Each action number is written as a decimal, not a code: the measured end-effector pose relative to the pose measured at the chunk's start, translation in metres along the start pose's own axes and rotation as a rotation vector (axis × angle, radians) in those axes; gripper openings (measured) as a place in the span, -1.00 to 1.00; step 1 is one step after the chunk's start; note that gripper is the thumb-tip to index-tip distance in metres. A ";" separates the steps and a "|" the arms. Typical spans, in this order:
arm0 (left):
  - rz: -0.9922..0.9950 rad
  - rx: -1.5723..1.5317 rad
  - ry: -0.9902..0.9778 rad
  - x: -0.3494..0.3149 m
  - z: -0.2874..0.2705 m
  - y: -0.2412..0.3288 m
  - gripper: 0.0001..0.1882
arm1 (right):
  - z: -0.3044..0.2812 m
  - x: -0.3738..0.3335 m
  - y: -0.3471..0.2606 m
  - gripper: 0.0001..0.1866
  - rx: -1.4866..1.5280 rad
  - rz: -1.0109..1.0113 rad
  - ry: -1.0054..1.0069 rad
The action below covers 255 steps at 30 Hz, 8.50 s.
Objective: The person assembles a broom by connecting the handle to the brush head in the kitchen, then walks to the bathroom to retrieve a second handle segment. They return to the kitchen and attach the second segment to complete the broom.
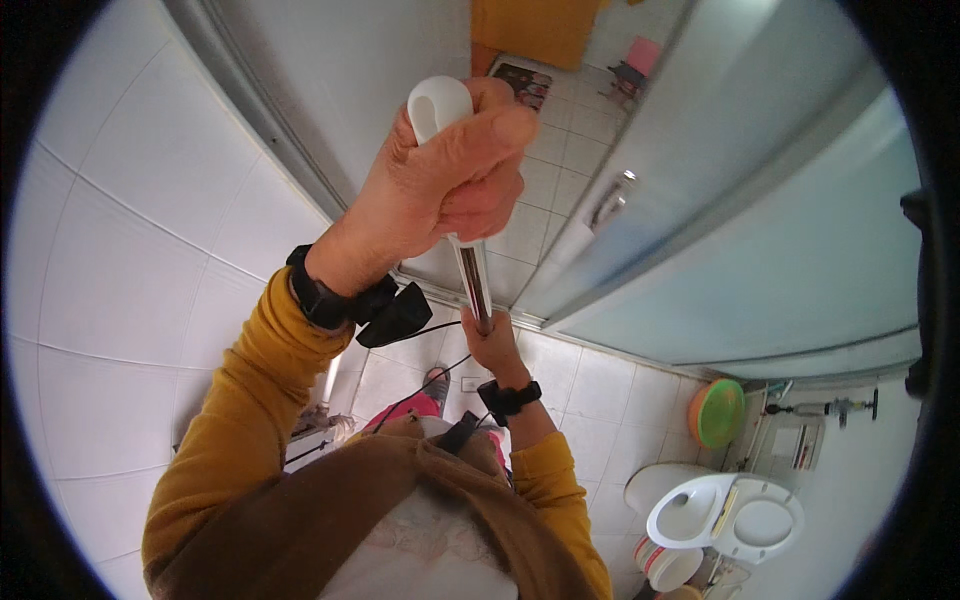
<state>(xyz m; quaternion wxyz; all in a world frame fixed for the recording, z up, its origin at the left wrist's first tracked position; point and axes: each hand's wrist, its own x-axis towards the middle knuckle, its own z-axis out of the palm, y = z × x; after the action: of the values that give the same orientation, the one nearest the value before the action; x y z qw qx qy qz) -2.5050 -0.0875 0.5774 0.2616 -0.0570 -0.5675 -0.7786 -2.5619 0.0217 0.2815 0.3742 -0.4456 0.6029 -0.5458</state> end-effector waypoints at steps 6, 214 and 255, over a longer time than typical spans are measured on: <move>0.251 0.272 0.551 -0.023 -0.123 0.041 -0.71 | 0.115 0.103 0.002 -0.49 0.005 -0.063 0.206; 1.851 -0.163 2.424 0.137 -1.642 0.252 -0.74 | 1.126 2.018 0.085 -0.64 -0.835 -0.215 -1.455; 1.226 -0.114 1.929 -0.745 -1.754 0.679 -0.63 | 1.722 1.569 0.007 -0.60 -0.880 -0.005 -1.436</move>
<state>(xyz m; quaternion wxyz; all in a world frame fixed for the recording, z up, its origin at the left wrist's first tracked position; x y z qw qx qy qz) -1.1808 -1.5834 0.2567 0.9210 0.2852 0.0291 -0.2639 -1.4549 -2.0217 0.1159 0.4575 -0.7912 0.3754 0.1542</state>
